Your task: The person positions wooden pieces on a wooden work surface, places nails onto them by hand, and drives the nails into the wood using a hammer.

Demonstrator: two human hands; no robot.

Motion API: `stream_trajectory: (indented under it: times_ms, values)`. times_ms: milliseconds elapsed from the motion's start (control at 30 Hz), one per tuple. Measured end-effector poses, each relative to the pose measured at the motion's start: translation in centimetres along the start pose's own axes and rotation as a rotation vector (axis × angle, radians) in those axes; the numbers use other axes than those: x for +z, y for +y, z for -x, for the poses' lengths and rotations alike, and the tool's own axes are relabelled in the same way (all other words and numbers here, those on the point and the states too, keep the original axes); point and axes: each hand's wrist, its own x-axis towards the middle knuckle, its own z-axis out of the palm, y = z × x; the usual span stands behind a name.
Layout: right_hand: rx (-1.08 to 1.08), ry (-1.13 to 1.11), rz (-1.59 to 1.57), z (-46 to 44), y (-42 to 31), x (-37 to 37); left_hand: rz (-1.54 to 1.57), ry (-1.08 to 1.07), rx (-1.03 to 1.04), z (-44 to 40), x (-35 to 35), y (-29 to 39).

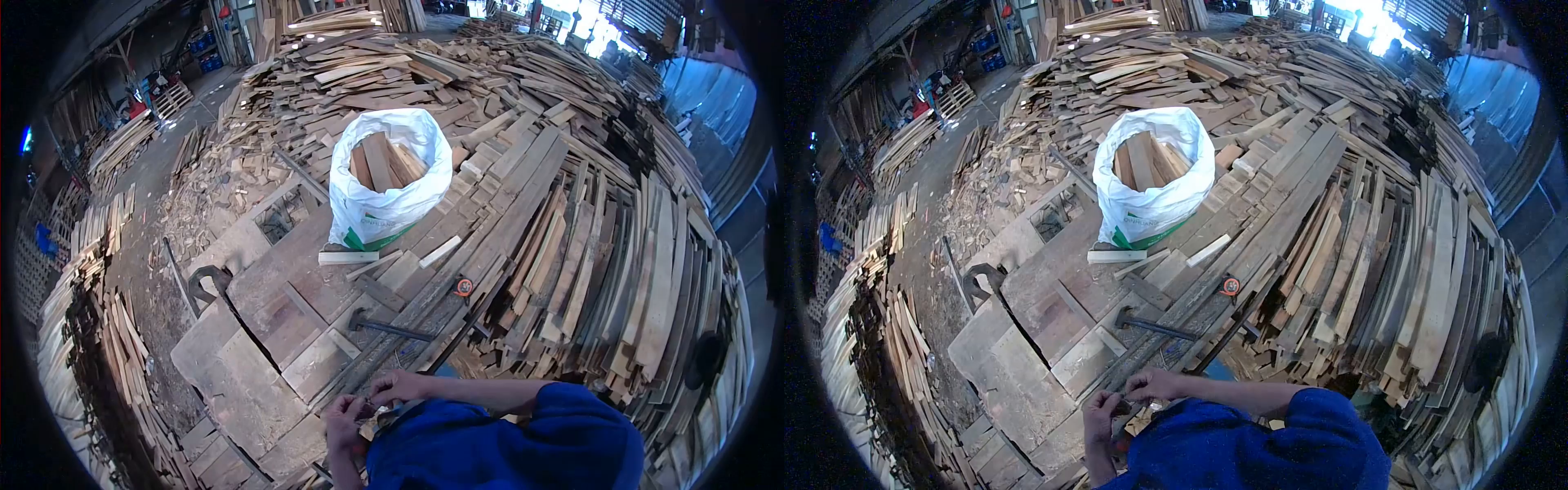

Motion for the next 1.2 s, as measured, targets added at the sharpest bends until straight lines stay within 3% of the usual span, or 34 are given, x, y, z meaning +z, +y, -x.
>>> stream_trajectory:
  times_ms: [33, 100, 200, 267, 300, 367, 433, 467, 533, 633, 733, 833, 900, 967, 1000, 1033, 1067, 1200]
  values:
    - [0.159, -0.141, -0.323, 0.0, -0.3, 0.1, 0.173, -0.09, -0.016, 0.7, -0.3, 1.2]
    - [0.183, -0.171, -0.4, -0.1, 0.5, 1.0, 0.52, -0.266, -0.046, 2.0, -0.8, 3.5]
    - [0.231, -0.243, -0.54, -0.9, 0.9, 1.8, 0.361, -0.21, -0.13, 1.2, -2.0, 2.5]
    - [0.216, -0.051, 0.088, -1.2, -0.1, 1.5, 0.285, -0.18, -0.178, 0.5, -1.7, 0.9]
    - [0.2, 0.046, 0.399, -1.3, -0.3, 1.7, -0.047, -0.081, -0.095, 0.0, -0.9, -0.5]
    - [0.13, 0.129, 0.557, -1.6, 1.8, 3.1, -0.712, 0.115, 0.076, -0.5, 0.6, -2.5]
    - [-0.022, 0.316, 0.877, -1.7, 3.1, 4.1, -0.71, 0.135, 0.1, 0.3, 1.2, -0.6]
    - [-0.02, 0.309, 0.881, -1.7, 3.7, 3.8, -0.707, 0.155, 0.125, 0.7, 1.6, 0.5]
    - [-0.047, 0.258, 0.774, -1.5, 2.9, 3.2, -0.703, 0.175, 0.143, 1.1, 1.6, 0.6]
    - [-0.079, 0.233, 0.705, -1.3, 2.1, 2.6, -0.09, 0.121, -0.075, 1.0, 0.8, -1.2]
    - [-0.123, 0.193, 0.678, -0.9, 1.0, 2.2, -0.098, 0.114, -0.063, 1.0, 0.5, -2.0]
    - [0.147, 0.068, 0.766, -1.2, -0.3, 3.3, -0.17, 0.188, -0.036, 2.4, 0.5, -2.7]
    - [-0.162, 0.029, 0.678, -1.3, 0.5, 3.1, -0.361, 0.102, 0.14, 3.9, -0.6, -1.3]
    - [-0.216, -0.127, 0.523, -1.4, 0.7, 1.8, -0.113, -0.017, -0.076, 5.2, -1.8, 1.9]
    - [-0.066, -0.238, 0.274, -1.5, 0.8, 1.3, -0.099, 0.059, -0.089, 5.4, -2.5, 2.0]
    - [0.104, -0.338, 0.035, -1.5, 0.8, 1.3, -0.109, -0.052, -0.003, 5.6, -3.1, 1.8]
    - [0.103, -0.394, 0.037, -1.5, 0.7, 1.8, -0.121, -0.174, 0.084, 5.8, -3.4, 1.4]
    - [0.317, -0.27, -0.226, -1.8, 0.3, 2.4, 0.014, -0.137, 0.024, 5.1, -3.3, 0.4]
